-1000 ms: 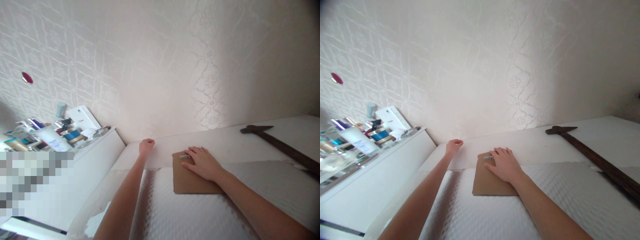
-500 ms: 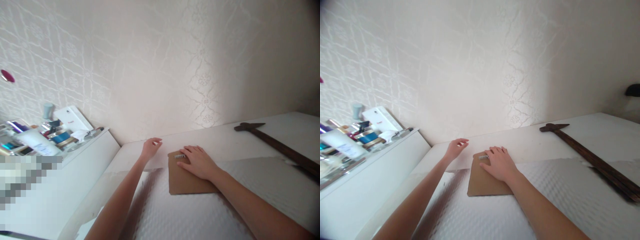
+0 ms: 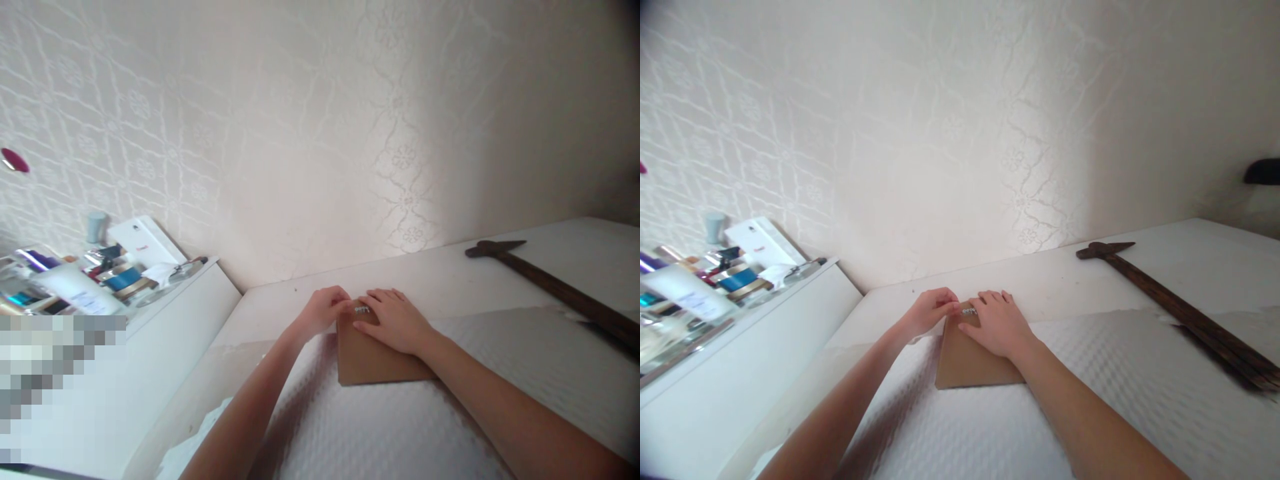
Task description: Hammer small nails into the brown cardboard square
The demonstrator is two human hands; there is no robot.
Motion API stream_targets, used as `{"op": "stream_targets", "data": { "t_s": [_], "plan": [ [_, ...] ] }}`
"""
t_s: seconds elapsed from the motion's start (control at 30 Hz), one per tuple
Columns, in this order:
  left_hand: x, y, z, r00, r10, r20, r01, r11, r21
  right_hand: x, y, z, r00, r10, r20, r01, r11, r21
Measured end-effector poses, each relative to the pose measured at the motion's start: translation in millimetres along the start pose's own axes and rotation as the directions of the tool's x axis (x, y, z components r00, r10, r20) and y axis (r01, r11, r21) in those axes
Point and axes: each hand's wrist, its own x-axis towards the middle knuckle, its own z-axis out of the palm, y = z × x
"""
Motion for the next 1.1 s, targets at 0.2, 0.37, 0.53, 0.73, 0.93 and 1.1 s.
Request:
{"op": "stream_targets", "data": {
  "t_s": [0.2, 0.37, 0.53, 0.73, 0.93, 1.1],
  "plan": [
    [6, -18, -3, 0.994, -0.054, -0.095, 0.05, 0.998, -0.038, 0, 1, 1, 1.0, 0.0, -0.002, 0.0, 1.0, -0.001],
    [12, -47, -26, 0.89, -0.248, -0.382, 0.333, 0.927, 0.173, 0, 0, 0, 1.0, 0.016, 0.004, -0.016, 1.0, 0.004],
    [9, -80, -45, 0.768, -0.348, -0.538, 0.562, 0.769, 0.305, 0, -1, -2, 1.0, 0.014, 0.013, -0.014, 1.0, 0.014],
    [4, -90, -48, 0.757, -0.4, -0.517, 0.605, 0.728, 0.323, 0, -1, -2, 1.0, 0.024, 0.016, -0.024, 1.0, 0.015],
    [5, -85, -50, 0.774, -0.399, -0.493, 0.594, 0.726, 0.345, 0, -2, -1, 1.0, 0.024, 0.012, -0.024, 1.0, 0.016],
    [7, -43, -31, 0.904, -0.198, -0.38, 0.335, 0.88, 0.338, 0, -2, -3, 1.0, 0.018, 0.007, -0.018, 1.0, 0.013]
  ]
}}
